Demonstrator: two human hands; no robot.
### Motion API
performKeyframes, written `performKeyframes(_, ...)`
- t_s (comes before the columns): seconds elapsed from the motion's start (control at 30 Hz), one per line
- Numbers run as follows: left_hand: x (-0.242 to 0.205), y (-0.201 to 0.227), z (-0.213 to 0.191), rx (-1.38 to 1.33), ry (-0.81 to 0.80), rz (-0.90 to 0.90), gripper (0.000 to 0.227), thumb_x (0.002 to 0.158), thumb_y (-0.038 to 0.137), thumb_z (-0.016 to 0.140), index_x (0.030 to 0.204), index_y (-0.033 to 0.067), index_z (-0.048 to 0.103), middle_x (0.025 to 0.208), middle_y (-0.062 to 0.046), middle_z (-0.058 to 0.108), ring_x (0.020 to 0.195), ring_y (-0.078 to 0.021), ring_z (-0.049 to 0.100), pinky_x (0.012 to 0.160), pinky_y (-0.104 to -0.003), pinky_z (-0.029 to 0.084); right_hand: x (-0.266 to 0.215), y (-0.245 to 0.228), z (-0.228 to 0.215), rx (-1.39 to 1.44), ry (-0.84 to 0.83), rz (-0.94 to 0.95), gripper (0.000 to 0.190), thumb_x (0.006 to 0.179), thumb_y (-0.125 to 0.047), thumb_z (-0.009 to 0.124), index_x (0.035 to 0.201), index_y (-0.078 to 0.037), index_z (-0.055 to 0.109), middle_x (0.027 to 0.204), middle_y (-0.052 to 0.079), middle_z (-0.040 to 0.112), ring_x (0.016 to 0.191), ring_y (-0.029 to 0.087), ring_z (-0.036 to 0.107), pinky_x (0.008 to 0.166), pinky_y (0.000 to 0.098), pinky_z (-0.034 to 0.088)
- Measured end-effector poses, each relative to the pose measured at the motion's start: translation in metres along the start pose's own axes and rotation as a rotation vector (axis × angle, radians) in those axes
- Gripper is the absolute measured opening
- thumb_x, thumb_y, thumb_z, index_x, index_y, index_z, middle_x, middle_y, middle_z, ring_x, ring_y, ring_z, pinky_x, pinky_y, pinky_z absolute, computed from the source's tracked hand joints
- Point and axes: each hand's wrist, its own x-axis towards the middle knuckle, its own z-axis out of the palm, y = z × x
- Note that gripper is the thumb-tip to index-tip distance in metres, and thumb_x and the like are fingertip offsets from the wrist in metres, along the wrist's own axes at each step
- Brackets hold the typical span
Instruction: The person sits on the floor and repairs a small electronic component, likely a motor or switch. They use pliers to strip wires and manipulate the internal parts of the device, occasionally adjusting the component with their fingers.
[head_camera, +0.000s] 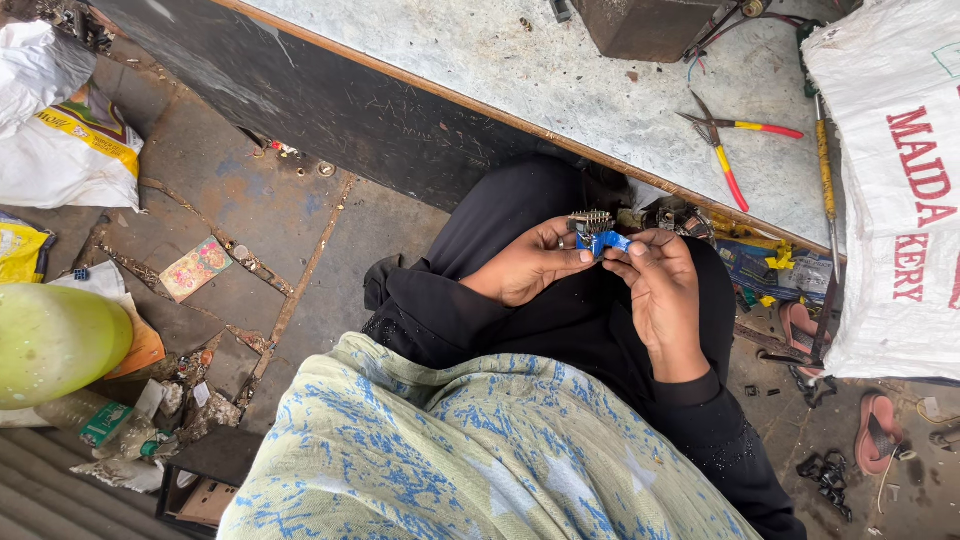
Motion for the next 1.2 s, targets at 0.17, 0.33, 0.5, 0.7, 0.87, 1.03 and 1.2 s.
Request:
performKeyframes(0.17,0.0,-0.003,0.008,0.143,0.056,0.041,0.05,0.096,0.003,0.071,0.143,0.0008,0.052,0.125,-0.006,0.066,0.116,-0.0122,0.065,0.103,-0.028,0.055,-0.007,-0.006,0.013,-0.501,-0.054,-0.264,0.039,0.094,-0.004,0.076,0.129,-0.003,0.057,0.126,0.01,0.06,0.116,0.018,0.063,0.102,0.0344,0.054)
performKeyframes(0.33,0.0,-0.004,0.008,0.216,0.087,0.043,0.055,0.095,0.005,0.075,0.143,-0.0024,0.052,0.121,-0.01,0.067,0.113,-0.0145,0.066,0.1,-0.031,0.057,-0.007,-0.018,0.019,-0.736,-0.171,-0.423,0.049,0.094,-0.008,0.078,0.137,0.001,0.058,0.143,0.014,0.053,0.134,0.024,0.057,0.112,0.0377,0.051)
performKeyframes(0.5,-0.001,-0.001,0.012,0.225,0.07,0.021,0.063,0.094,0.008,0.076,0.15,-0.0016,0.048,0.118,-0.008,0.068,0.109,-0.0131,0.066,0.097,-0.03,0.058,-0.004,-0.023,0.018,-0.72,-0.197,-0.315,0.052,0.093,-0.012,0.078,0.14,0.0,0.059,0.145,0.014,0.056,0.134,0.025,0.06,0.114,0.0395,0.053)
performKeyframes(0.7,-0.004,0.002,0.013,0.203,0.017,0.051,0.066,0.095,0.008,0.077,0.154,-0.0023,0.048,0.115,-0.004,0.067,0.103,-0.009,0.063,0.092,-0.026,0.056,0.005,-0.025,0.014,-0.71,-0.209,-0.273,0.049,0.094,-0.009,0.075,0.14,0.001,0.06,0.142,0.015,0.061,0.132,0.025,0.063,0.112,0.0377,0.052)
performKeyframes(0.87,0.001,-0.01,0.01,0.248,0.059,0.089,0.066,0.094,0.01,0.078,0.152,-0.0034,0.05,0.11,-0.002,0.066,0.098,-0.0082,0.062,0.086,-0.025,0.055,0.004,-0.026,0.019,-0.913,-0.168,-0.343,0.036,0.097,-0.007,0.069,0.132,0.0,0.065,0.129,0.014,0.068,0.116,0.023,0.068,0.101,0.0333,0.053)
performKeyframes(1.03,0.005,-0.016,0.003,0.226,0.019,0.119,0.069,0.094,0.011,0.077,0.154,-0.0027,0.046,0.11,-0.004,0.069,0.1,-0.0094,0.065,0.087,-0.025,0.055,0.008,-0.015,0.026,-1.118,-0.108,-0.581,0.018,0.112,-0.009,0.057,0.122,0.0,0.069,0.121,0.013,0.07,0.111,0.026,0.068,0.098,0.0367,0.052)
performKeyframes(1.2,0.008,-0.022,-0.009,0.171,0.003,0.131,0.069,0.099,0.012,0.077,0.158,-0.0051,0.045,0.113,-0.005,0.068,0.103,-0.011,0.064,0.09,-0.026,0.055,0.022,-0.007,0.024,-1.051,-0.08,-0.458,0.019,0.113,-0.013,0.055,0.114,0.0,0.068,0.111,0.012,0.068,0.102,0.024,0.067,0.09,0.0346,0.052)
